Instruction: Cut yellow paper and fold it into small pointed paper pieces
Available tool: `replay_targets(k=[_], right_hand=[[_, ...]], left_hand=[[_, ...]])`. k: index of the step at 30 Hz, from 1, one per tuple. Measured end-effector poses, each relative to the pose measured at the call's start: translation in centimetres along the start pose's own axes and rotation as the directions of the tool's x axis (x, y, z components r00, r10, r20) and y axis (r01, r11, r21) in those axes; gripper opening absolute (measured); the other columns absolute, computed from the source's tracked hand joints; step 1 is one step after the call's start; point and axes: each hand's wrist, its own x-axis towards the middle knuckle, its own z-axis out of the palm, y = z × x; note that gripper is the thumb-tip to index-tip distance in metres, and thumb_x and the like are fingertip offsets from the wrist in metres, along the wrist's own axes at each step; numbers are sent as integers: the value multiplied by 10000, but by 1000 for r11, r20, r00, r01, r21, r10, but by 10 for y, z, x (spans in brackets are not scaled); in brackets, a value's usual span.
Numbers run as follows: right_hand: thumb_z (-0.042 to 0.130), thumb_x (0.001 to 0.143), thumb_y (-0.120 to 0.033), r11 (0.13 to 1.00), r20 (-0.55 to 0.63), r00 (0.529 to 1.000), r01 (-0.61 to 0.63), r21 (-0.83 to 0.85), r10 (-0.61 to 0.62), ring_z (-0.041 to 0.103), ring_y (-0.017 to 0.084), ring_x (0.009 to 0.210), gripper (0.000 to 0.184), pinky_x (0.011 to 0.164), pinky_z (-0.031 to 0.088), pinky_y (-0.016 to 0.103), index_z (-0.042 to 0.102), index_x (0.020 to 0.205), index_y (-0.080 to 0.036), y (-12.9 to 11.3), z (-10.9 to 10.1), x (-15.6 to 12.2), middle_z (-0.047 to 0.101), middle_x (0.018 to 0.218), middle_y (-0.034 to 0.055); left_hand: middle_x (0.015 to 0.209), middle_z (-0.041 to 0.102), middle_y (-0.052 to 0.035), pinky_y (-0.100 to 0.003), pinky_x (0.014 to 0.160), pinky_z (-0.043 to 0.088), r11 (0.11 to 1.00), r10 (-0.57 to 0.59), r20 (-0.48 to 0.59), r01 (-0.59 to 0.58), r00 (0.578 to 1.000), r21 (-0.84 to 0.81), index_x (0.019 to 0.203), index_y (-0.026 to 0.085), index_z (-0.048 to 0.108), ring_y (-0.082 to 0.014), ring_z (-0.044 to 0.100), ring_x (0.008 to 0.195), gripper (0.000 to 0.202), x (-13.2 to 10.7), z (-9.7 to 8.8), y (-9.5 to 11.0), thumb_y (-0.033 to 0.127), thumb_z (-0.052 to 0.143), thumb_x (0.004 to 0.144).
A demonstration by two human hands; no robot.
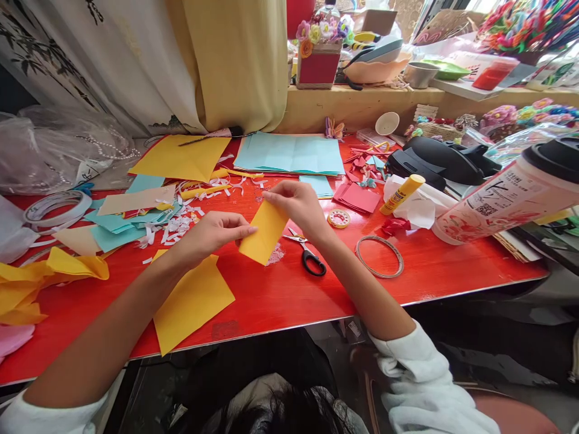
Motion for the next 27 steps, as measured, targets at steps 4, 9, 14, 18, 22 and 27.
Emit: replay_targets(k=[4,9,14,18,22,27], right_hand=[[664,701,-319,1000,-158,987,-15,6,15,460,109,571,197,547,334,260,602,618,-152,8,-17,11,550,610,5],[700,652,-300,996,-253,964,-63,61,77,468,119,558,188,532,321,267,588,583,-166,13,-35,19,547,592,6],[693,672,-316,980,31,985,-174,96,171,499,128,563,190,532,342,273,606,617,-156,-1,-11,4,568,616,21],[661,713,-360,986,202,967,-164,42,152,512,126,594,230,541,355,264,630,668,-137,-10,12,-10,590,660,32],[626,748,-375,995,187,978,-76,-72,88,481,107,603,252,533,341,245,637,697,-129,-10,13,-12,588,683,26],[628,750,-355,997,5,1000,-9,-75,10,471,103,601,244,542,333,242,614,662,-128,-6,-2,-4,558,642,14]], left_hand=[[629,641,-22,-266,634,435,999,-34,162,35,986,-3,616,173,634,-139,582,628,263,-1,-4,0,405,640,739],[601,617,-15,-258,584,406,997,-57,178,47,982,59,658,183,670,-135,554,598,286,-1,-9,1,450,624,752],[864,681,-12,-253,707,412,999,42,-159,-37,986,35,881,221,693,-155,584,810,301,3,-6,-1,486,606,767],[743,634,-10,-242,655,389,999,31,-128,-33,991,-17,751,175,677,-136,534,713,308,4,1,-3,478,619,753],[638,515,18,-226,593,350,998,12,-116,-19,993,-57,631,150,567,-99,450,615,332,2,4,-2,456,631,742],[634,483,29,-217,584,328,996,-23,-61,17,998,-92,625,144,536,-83,429,607,308,1,6,0,407,642,745]])
